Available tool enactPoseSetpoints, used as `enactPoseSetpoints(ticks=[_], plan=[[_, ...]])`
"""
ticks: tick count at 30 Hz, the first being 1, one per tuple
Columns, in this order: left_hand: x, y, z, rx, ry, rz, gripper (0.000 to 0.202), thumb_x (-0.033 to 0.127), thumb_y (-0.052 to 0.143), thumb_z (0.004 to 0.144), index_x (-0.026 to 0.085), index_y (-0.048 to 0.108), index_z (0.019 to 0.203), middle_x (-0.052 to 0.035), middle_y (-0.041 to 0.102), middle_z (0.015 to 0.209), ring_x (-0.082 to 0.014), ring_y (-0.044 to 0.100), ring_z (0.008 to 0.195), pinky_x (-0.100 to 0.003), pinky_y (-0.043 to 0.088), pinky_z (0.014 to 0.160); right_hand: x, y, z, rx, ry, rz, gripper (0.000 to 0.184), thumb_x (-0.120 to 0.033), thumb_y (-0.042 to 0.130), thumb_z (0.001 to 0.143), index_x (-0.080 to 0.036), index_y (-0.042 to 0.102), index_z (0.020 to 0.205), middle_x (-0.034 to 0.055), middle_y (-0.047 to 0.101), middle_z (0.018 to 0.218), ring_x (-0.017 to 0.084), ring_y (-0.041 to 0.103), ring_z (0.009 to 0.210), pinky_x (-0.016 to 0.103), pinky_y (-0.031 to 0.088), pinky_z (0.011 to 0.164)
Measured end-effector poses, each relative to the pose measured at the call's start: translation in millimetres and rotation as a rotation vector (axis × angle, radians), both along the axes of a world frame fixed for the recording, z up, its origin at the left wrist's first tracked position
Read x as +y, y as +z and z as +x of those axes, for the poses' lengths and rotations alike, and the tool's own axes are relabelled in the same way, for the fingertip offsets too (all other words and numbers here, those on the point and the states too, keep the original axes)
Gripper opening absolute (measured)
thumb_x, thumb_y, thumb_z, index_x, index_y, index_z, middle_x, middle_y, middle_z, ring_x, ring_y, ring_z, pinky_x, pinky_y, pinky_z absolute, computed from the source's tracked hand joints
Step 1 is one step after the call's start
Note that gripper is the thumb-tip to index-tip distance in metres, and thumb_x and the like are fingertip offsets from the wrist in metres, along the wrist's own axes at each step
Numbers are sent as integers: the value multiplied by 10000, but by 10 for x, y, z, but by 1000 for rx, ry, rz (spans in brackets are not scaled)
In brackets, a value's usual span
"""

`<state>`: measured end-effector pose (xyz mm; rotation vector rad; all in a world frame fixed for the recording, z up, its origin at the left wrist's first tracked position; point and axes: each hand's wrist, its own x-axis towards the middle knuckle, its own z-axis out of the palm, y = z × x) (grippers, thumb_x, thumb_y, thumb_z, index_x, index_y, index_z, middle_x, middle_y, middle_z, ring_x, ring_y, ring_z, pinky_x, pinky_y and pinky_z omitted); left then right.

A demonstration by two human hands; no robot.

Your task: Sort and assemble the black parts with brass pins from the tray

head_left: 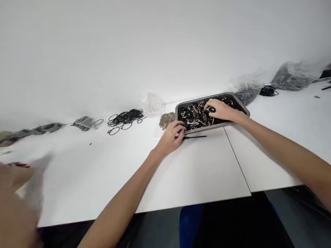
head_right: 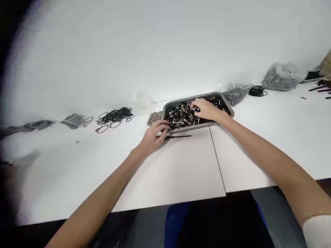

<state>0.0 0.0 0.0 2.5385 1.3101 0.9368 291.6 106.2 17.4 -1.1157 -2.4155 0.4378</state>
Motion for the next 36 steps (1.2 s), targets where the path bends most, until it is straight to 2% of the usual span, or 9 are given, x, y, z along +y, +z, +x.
enactPoseSetpoints(ticks=[4, 9, 17, 20, 25, 29, 32, 36], plan=[[-21, 31, -3, 13, 5, -32, 275, 298, 442, 988, 191, 694, 973, -115, 699, 1232, -240, 631, 1204, -460, 547, 1084, -23, 1, 8, 104, -37, -42, 324, -224, 533, 824, -189, 624, 1134, 129, 645, 1257, 312, 582, 1211, 465, 447, 1061], [-49, 70, 10, 17, 9, -47, 284, 305, 425, 997, 194, 685, 965, -112, 694, 1228, -241, 629, 1186, -474, 576, 1042, -66, 36, 6, 155, -63, -74, 307, -276, 506, 911, -175, 606, 1184, 144, 650, 1254, 294, 611, 1151, 443, 467, 1027], [-57, 91, 19, 30, 15, -55, 289, 298, 419, 999, 188, 684, 966, -113, 690, 1232, -239, 625, 1185, -472, 583, 1030, -31, -1, 0, 163, -67, 0, 245, -284, 489, 955, -197, 571, 1169, 144, 637, 1263, 309, 597, 1169, 483, 450, 1053], [-54, 88, 17, 31, 13, -51, 291, 300, 418, 1001, 187, 683, 966, -112, 688, 1228, -236, 626, 1183, -466, 581, 1033, -67, 23, 1, 176, -77, 0, 227, -286, 477, 970, -196, 550, 1166, 140, 633, 1225, 289, 605, 1086, 463, 472, 1005], [-49, 86, 13, 35, 1, -37, 284, 291, 422, 1001, 189, 684, 959, -112, 691, 1223, -238, 630, 1170, -459, 591, 1015, -108, 71, -9, 288, -158, -52, 205, -305, 484, 971, -216, 529, 1150, 95, 614, 1140, 184, 558, 795, 370, 506, 802], [-48, 90, 16, 37, 1, -42, 294, 296, 417, 1002, 188, 686, 958, -109, 687, 1217, -238, 630, 1168, -456, 591, 1015, -63, 100, -1, 439, -226, -18, 115, -260, 530, 937, -224, 548, 1045, 54, 618, 1015, 191, 556, 888, 352, 472, 880], [-48, 89, 21, 31, 5, -49, 293, 302, 417, 1001, 189, 684, 958, -109, 685, 1215, -240, 628, 1171, -463, 592, 1011, -16, 126, 15, 584, -272, -116, 97, -243, 574, 915, -231, 579, 1011, 43, 630, 1017, 190, 578, 958, 326, 475, 874], [-46, 85, 22, 23, 4, -50, 291, 301, 420, 1001, 185, 683, 957, -114, 684, 1213, -243, 631, 1172, -478, 591, 1020, 14, 177, 39, 918, -315, -413, 104, -255, 606, 894, -247, 578, 994, 33, 651, 1017, 175, 603, 877, 278, 494, 657]])
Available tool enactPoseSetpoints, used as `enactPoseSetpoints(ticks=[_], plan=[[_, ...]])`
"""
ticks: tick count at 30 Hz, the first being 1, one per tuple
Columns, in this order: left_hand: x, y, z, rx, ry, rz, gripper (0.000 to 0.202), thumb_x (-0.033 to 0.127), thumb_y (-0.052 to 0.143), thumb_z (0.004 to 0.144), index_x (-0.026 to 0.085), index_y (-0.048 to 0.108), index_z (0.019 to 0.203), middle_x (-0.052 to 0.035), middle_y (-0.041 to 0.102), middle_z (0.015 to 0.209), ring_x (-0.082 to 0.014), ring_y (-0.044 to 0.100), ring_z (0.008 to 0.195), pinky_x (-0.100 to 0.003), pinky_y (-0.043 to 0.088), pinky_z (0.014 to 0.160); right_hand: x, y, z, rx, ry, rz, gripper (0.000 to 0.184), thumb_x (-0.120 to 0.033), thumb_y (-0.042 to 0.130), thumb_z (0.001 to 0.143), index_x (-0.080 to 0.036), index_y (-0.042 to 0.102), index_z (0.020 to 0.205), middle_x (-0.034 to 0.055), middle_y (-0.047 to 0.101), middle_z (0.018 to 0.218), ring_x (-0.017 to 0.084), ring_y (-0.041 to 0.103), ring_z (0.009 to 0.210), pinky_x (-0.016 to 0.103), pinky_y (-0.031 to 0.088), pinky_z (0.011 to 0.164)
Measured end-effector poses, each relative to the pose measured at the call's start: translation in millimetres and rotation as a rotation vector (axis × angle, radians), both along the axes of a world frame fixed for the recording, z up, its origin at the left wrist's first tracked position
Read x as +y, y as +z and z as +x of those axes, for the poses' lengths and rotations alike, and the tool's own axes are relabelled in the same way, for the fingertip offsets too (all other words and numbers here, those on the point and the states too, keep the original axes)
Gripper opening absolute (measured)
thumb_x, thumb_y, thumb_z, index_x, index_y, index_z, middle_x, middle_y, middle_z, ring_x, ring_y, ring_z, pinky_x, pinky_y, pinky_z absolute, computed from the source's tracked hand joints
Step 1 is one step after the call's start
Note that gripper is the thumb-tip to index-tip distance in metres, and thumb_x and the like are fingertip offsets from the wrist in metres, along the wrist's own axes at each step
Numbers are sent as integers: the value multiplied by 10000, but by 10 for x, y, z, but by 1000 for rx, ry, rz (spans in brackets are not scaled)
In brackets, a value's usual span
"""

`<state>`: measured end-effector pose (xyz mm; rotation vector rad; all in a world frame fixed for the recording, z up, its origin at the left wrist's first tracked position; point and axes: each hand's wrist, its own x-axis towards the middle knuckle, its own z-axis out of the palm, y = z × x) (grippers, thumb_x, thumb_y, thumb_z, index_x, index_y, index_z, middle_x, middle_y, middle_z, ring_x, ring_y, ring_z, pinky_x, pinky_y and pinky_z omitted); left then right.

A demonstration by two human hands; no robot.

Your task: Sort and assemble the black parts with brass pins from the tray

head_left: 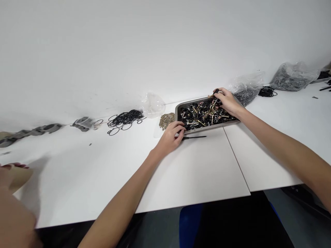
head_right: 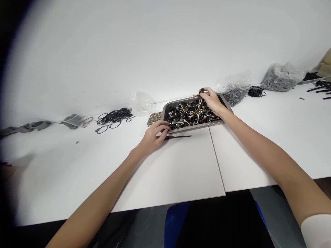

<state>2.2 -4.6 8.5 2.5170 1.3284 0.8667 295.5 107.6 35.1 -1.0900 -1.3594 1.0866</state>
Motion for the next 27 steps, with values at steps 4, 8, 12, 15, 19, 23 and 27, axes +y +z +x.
enactPoseSetpoints(ticks=[4, 8, 12, 15, 19, 23, 27], plan=[[-4, 9, -3, 5, 0, -4, 294, 306, 419, 1000, 187, 684, 951, -114, 688, 1211, -248, 631, 1178, -479, 595, 1016, -6, 54, 22, 283, 44, -115, 142, -241, 653, 854, -241, 555, 957, 29, 660, 1074, 149, 602, 805, 263, 506, 579], [-14, 25, -4, 14, 5, -15, 300, 311, 413, 1001, 188, 683, 954, -113, 689, 1220, -250, 627, 1190, -483, 593, 1026, -45, 95, 27, 269, 44, -172, 102, -214, 657, 834, -218, 578, 898, 40, 655, 1026, 156, 589, 810, 281, 540, 583], [-16, 28, -5, 11, 5, -19, 296, 310, 416, 999, 191, 683, 954, -112, 691, 1219, -251, 629, 1186, -490, 595, 1025, -101, 126, 20, 117, 128, -212, 66, -231, 650, 830, -202, 617, 880, 65, 660, 1017, 161, 580, 779, 273, 515, 540], [-12, 25, -7, 8, 4, -17, 293, 312, 419, 997, 194, 683, 950, -113, 695, 1215, -250, 629, 1184, -491, 590, 1031, -119, 120, 8, -13, 204, -208, 86, -268, 651, 826, -206, 606, 863, 83, 673, 1010, 188, 613, 800, 263, 478, 510], [-12, 29, -5, 18, 6, -15, 295, 311, 415, 998, 201, 683, 946, -109, 700, 1208, -246, 630, 1173, -476, 596, 1013, -110, 74, 0, -178, 212, -132, 157, -323, 675, 825, -224, 616, 930, 86, 689, 1035, 220, 639, 912, 279, 507, 584], [-17, 39, 1, 27, 6, -23, 299, 310, 411, 998, 200, 683, 939, -108, 711, 1181, -244, 632, 1159, -472, 586, 1023, -103, 48, 8, -304, 237, -73, 161, -337, 660, 829, -230, 632, 946, 75, 700, 1049, 216, 625, 896, 301, 505, 635], [-18, 42, 2, 23, 5, -26, 303, 312, 411, 998, 198, 684, 935, -109, 713, 1175, -246, 633, 1161, -476, 575, 1038, -139, 75, -7, -225, 304, -49, 71, -262, 580, 790, -210, 614, 826, 68, 659, 896, 177, 584, 734, 271, 395, 500]])
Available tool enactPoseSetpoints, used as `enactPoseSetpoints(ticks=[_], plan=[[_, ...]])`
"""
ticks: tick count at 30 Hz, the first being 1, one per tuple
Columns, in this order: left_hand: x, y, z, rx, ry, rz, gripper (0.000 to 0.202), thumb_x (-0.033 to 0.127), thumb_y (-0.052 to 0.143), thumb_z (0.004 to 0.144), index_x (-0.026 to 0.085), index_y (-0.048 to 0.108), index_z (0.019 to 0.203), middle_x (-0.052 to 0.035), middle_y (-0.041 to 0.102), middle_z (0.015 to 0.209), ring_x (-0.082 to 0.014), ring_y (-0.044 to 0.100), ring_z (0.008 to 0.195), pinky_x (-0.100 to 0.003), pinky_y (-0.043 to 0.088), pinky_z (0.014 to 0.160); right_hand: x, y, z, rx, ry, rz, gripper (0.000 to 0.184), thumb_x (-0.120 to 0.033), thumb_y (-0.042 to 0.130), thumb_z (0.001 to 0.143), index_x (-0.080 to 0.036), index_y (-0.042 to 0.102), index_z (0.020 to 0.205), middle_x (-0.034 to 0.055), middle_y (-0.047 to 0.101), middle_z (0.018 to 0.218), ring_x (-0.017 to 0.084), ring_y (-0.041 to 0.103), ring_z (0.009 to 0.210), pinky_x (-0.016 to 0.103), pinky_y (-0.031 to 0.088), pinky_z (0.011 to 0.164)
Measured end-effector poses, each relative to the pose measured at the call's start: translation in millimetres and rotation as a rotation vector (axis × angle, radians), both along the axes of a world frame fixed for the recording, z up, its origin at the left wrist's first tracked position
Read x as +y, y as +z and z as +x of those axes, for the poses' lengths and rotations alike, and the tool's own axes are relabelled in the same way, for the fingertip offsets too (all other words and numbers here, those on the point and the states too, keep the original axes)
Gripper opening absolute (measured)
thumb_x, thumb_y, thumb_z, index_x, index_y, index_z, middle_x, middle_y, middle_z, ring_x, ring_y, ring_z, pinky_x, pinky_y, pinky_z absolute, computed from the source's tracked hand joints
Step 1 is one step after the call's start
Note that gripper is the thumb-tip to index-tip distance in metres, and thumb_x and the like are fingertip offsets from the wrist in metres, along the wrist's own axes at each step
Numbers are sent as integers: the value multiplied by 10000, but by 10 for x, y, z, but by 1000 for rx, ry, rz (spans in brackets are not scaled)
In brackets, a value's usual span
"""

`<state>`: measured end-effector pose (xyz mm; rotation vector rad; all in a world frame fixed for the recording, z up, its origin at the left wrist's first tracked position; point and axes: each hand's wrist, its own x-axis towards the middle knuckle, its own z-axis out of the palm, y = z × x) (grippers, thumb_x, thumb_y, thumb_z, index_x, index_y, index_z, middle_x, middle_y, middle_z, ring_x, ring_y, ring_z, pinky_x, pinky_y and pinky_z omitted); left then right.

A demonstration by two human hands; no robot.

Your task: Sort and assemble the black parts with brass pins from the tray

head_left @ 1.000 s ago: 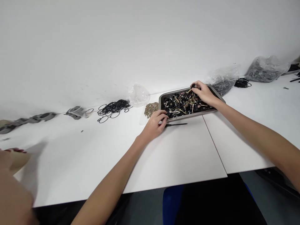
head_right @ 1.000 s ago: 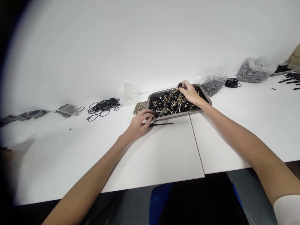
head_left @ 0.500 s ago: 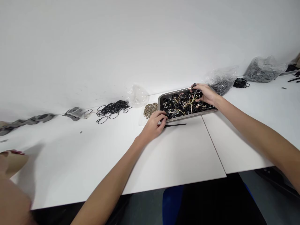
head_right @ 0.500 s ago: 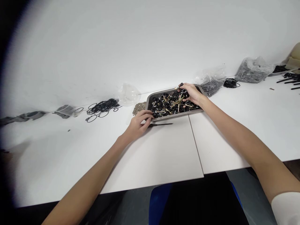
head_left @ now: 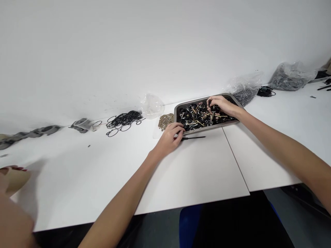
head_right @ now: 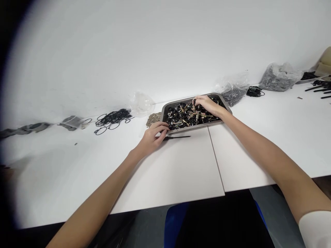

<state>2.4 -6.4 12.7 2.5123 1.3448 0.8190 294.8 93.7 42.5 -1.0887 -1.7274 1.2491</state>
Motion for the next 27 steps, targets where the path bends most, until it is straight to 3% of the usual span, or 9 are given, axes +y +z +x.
enactPoseSetpoints(ticks=[5, 10, 15, 19, 23, 27], plan=[[0, 4, 3, 0, -5, 7, 308, 309, 409, 998, 192, 687, 936, -108, 715, 1162, -246, 638, 1145, -494, 570, 1048, -104, 79, -52, 142, 5, -82, 59, -228, 545, 683, -208, 516, 731, 6, 467, 651, 101, 369, 506, 244, 208, 423], [-6, 17, 11, 1, -2, 2, 305, 304, 413, 994, 194, 691, 932, -109, 712, 1160, -253, 638, 1151, -480, 592, 1014, -132, 94, -66, 191, -63, -52, 128, -327, 535, 713, -219, 471, 687, -24, 321, 597, 96, 294, 511, 240, 277, 436], [-5, 20, 13, 6, 2, -4, 298, 301, 415, 992, 205, 690, 931, -102, 716, 1161, -249, 637, 1150, -480, 586, 1024, -20, 12, -43, 204, -128, -47, 186, -385, 508, 770, -217, 486, 693, 2, 400, 624, 113, 333, 531, 256, 303, 445], [5, 12, 10, 9, -4, 6, 298, 298, 413, 991, 204, 690, 931, -101, 720, 1155, -248, 640, 1143, -483, 581, 1029, 55, -27, -39, 164, -253, 52, 241, -333, 494, 832, -213, 397, 648, 26, 465, 678, 106, 365, 554, 274, 359, 517], [8, 10, 7, -2, -12, 8, 309, 309, 410, 997, 199, 692, 933, -103, 721, 1149, -241, 639, 1144, -485, 556, 1070, 58, -32, -33, 167, -417, -46, 207, -313, 512, 843, -225, 414, 684, 23, 455, 674, 117, 363, 532, 276, 330, 455], [8, 6, 5, 7, -9, 9, 298, 295, 417, 990, 202, 693, 929, -105, 722, 1151, -245, 641, 1138, -479, 568, 1048, 30, -18, -25, 173, -441, -76, 183, -323, 524, 830, -234, 441, 693, 12, 420, 623, 122, 342, 506, 265, 315, 416]])
